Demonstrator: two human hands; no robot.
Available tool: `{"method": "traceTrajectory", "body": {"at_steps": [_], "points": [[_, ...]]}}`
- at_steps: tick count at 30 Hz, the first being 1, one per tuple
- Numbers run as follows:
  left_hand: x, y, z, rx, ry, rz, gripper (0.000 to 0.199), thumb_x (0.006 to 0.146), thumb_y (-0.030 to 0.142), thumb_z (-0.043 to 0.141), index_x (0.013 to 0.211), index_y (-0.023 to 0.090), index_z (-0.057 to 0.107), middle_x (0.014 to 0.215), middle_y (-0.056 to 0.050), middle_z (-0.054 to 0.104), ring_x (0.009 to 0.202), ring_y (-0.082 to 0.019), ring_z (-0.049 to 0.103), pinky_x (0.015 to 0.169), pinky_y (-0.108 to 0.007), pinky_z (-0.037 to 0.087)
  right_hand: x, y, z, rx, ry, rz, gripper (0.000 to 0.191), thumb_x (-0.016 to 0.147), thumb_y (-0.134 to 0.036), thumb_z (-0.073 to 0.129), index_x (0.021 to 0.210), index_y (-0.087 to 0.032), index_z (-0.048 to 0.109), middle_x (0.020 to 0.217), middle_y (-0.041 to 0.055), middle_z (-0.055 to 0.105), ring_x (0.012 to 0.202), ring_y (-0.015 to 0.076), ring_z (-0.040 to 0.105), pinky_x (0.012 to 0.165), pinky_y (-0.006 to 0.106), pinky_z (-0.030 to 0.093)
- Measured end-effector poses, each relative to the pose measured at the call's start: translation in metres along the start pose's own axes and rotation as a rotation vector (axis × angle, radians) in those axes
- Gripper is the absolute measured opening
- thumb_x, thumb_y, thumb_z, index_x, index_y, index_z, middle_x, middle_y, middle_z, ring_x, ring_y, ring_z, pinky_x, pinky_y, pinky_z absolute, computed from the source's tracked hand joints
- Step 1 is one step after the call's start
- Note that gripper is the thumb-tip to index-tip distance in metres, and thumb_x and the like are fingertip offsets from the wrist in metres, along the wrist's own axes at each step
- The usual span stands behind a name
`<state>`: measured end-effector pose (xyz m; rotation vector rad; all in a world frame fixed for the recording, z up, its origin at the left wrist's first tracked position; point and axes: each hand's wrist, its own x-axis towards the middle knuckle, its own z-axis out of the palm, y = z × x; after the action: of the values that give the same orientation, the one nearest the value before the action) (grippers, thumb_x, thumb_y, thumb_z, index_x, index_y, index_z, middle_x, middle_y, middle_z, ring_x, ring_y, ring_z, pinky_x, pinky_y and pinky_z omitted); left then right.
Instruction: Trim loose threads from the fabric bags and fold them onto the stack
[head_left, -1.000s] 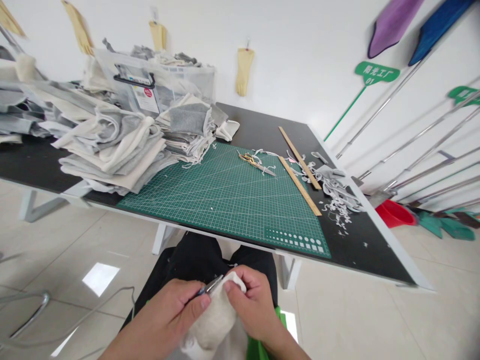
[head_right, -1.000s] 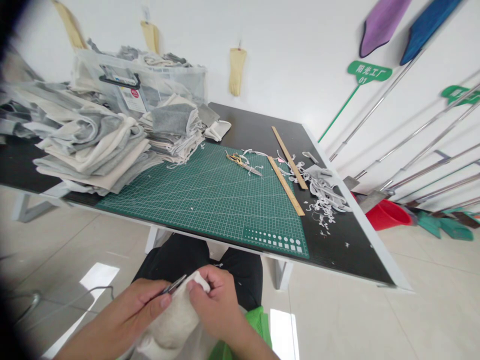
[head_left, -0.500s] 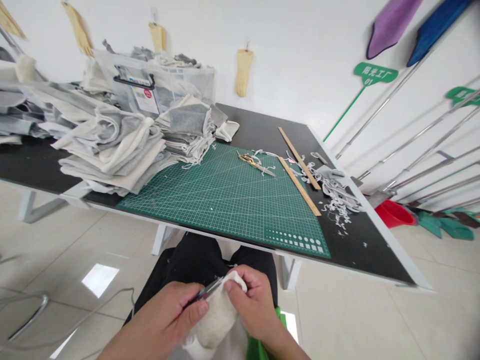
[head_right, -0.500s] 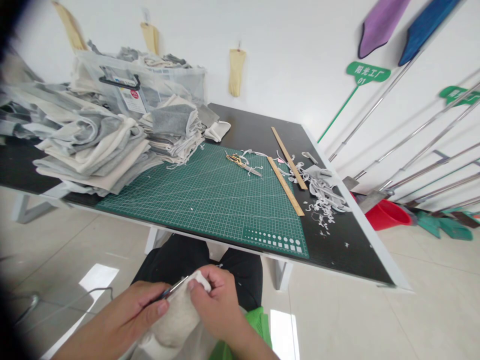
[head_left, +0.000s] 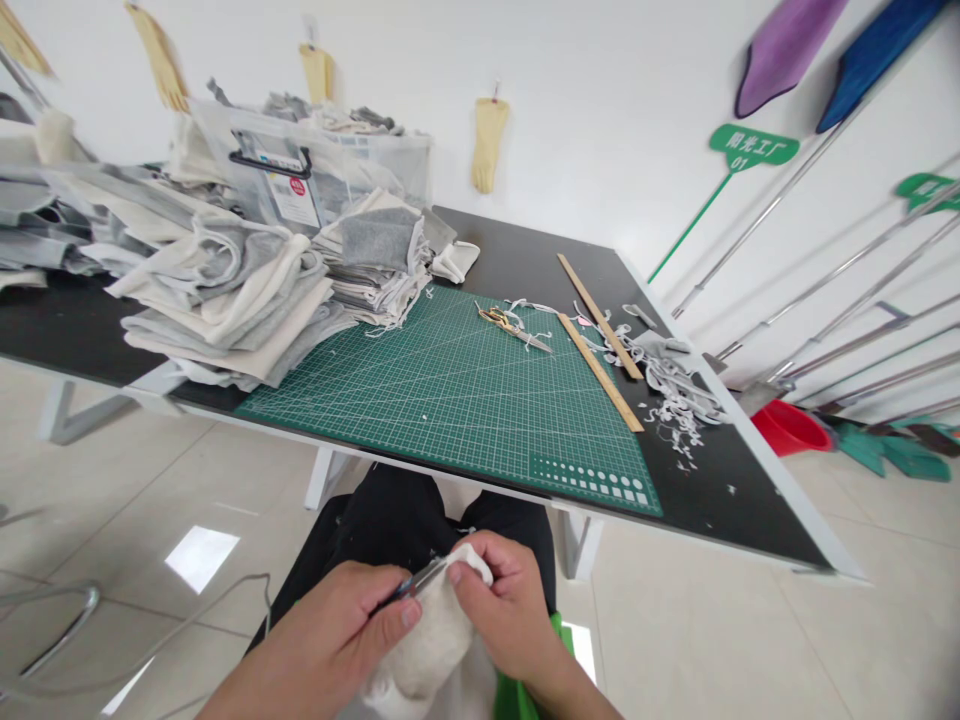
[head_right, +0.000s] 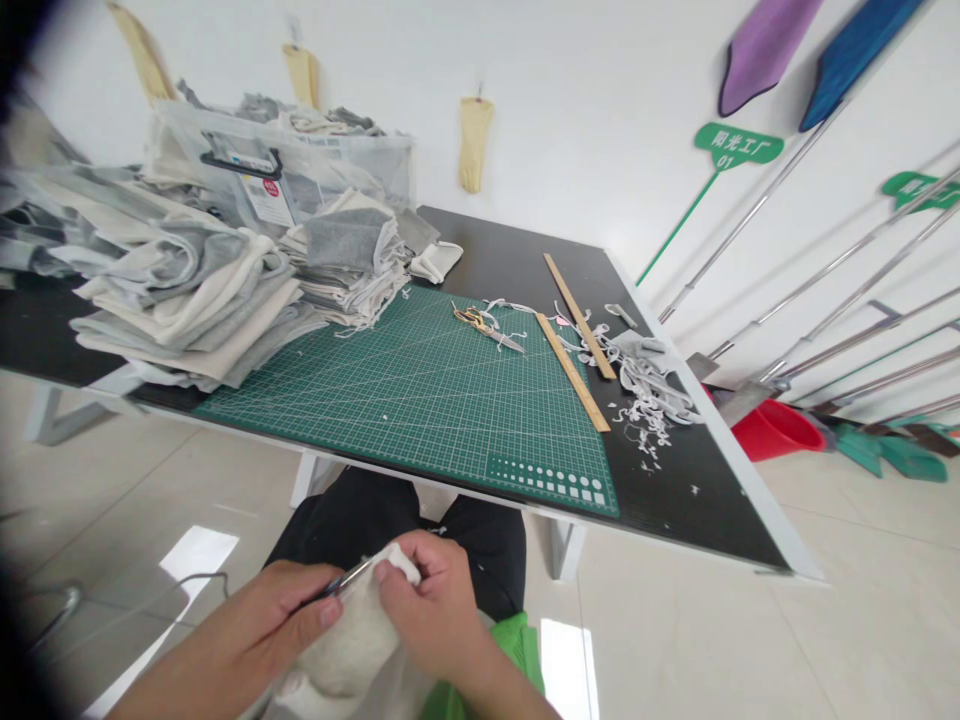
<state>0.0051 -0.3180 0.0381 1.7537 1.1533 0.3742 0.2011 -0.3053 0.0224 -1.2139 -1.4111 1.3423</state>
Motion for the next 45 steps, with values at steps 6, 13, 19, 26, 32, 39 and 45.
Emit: {"method": "traceTrajectory", "body": {"at_steps": [6, 13, 19, 26, 32, 39, 45], "points": [[0.0, 0.0, 0.0, -0.027, 0.024, 0.006, 0.043, 0.095, 0.049, 0.041, 0.074, 0.017, 0.062, 0.068, 0.002, 0.061, 0.061, -0.012, 0.051, 0.063, -0.021, 0.04, 0.0, 0.0, 0.0, -0.022, 0.003, -0.017, 0.017, 0.078, -0.025, 0.058, 0.064, -0.016, 0.058, 0.056, -0.0034, 0.046, 0.052, 0.0092, 0.039, 0.048, 0.02, 0.032], [0.0, -0.004, 0.0, -0.092, 0.001, 0.005, 0.04, 0.096, 0.045, 0.041, 0.076, 0.017, 0.061, 0.068, 0.002, 0.059, 0.062, -0.011, 0.051, 0.059, -0.021, 0.037, 0.0, 0.0, 0.0, -0.009, -0.001, -0.013, 0.015, 0.077, -0.025, 0.058, 0.065, -0.016, 0.058, 0.056, -0.0032, 0.048, 0.051, 0.0092, 0.039, 0.048, 0.02, 0.032], [-0.001, -0.002, -0.003, -0.188, 0.029, 0.026, 0.042, 0.098, 0.048, 0.034, 0.074, 0.019, 0.053, 0.068, 0.002, 0.055, 0.065, -0.012, 0.052, 0.06, -0.022, 0.038, 0.001, 0.002, -0.001, -0.018, 0.016, -0.002, 0.016, 0.078, -0.025, 0.057, 0.064, -0.016, 0.058, 0.057, -0.0028, 0.048, 0.053, 0.0096, 0.04, 0.049, 0.02, 0.032], [0.002, -0.011, 0.005, -0.627, 0.17, -0.035, 0.052, 0.095, 0.058, 0.032, 0.087, 0.017, 0.062, 0.051, 0.006, 0.037, 0.045, -0.008, 0.031, 0.044, -0.021, 0.026, 0.0, 0.005, 0.0, 0.012, 0.011, 0.042, 0.017, 0.078, -0.028, 0.057, 0.067, -0.015, 0.058, 0.057, -0.0032, 0.046, 0.052, 0.0093, 0.037, 0.048, 0.02, 0.03], [0.012, -0.034, 0.002, -0.378, 0.274, -0.074, 0.044, 0.093, 0.053, 0.042, 0.099, 0.017, 0.067, 0.057, 0.002, 0.051, 0.05, -0.011, 0.045, 0.048, -0.021, 0.036, -0.001, 0.003, 0.0, 0.026, 0.012, 0.038, 0.017, 0.078, -0.027, 0.057, 0.065, -0.016, 0.056, 0.057, -0.0039, 0.044, 0.053, 0.009, 0.036, 0.048, 0.02, 0.029], [0.008, -0.019, 0.004, -0.137, 0.28, 0.042, 0.033, 0.096, 0.042, 0.04, 0.11, 0.02, 0.06, 0.083, -0.002, 0.068, 0.074, -0.016, 0.062, 0.069, -0.023, 0.047, -0.001, 0.005, 0.0, 0.023, 0.023, 0.045, 0.016, 0.079, -0.028, 0.059, 0.068, -0.015, 0.06, 0.058, -0.0033, 0.047, 0.053, 0.0093, 0.037, 0.049, 0.02, 0.031], [0.002, 0.0, -0.002, -0.058, 0.088, 0.139, 0.031, 0.097, 0.041, 0.038, 0.087, 0.02, 0.06, 0.081, -0.001, 0.068, 0.073, -0.015, 0.061, 0.068, -0.022, 0.044, -0.001, 0.005, -0.002, 0.04, 0.028, 0.058, 0.018, 0.079, -0.031, 0.061, 0.069, -0.016, 0.061, 0.059, -0.0025, 0.049, 0.053, 0.01, 0.039, 0.049, 0.021, 0.033]]}}
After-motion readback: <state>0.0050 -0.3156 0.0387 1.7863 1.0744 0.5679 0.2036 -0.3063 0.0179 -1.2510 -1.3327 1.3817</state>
